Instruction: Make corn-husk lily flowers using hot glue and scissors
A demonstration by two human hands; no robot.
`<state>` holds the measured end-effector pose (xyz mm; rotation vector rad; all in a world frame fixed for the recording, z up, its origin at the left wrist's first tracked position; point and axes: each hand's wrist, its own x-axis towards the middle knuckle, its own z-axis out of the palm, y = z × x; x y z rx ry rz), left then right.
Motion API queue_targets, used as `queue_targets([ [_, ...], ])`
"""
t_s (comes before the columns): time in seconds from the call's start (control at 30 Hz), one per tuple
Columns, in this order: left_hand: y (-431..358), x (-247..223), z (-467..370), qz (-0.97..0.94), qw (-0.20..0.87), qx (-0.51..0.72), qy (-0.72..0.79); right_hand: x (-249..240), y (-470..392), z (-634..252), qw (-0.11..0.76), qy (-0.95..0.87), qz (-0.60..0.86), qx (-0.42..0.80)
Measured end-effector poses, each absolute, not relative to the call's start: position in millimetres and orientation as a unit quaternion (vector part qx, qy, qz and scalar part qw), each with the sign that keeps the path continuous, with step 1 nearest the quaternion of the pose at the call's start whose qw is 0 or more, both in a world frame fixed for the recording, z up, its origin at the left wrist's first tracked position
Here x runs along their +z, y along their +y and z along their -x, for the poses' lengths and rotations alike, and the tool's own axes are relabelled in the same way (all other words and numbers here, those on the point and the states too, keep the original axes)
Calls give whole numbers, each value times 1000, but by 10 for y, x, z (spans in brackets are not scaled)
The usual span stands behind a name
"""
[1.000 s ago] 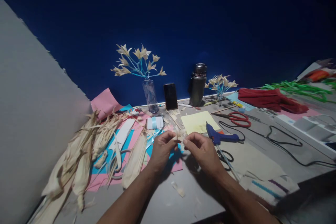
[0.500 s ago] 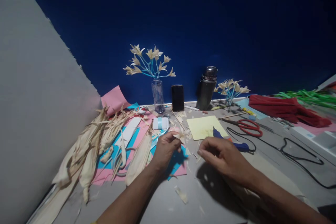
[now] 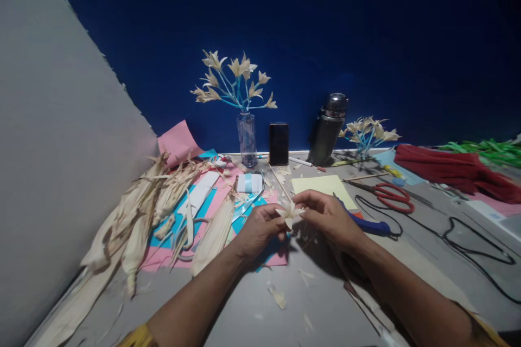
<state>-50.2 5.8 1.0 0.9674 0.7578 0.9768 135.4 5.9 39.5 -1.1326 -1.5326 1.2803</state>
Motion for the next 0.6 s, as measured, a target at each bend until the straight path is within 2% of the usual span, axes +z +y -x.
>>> queue_targets([
  [0.43, 73, -37, 500, -414, 724, 420, 359, 288, 32, -1327, 399, -524, 435, 613],
  [0.6, 60, -50, 493, -406, 734, 422, 345, 279, 9, -1308, 421, -557, 452, 555],
])
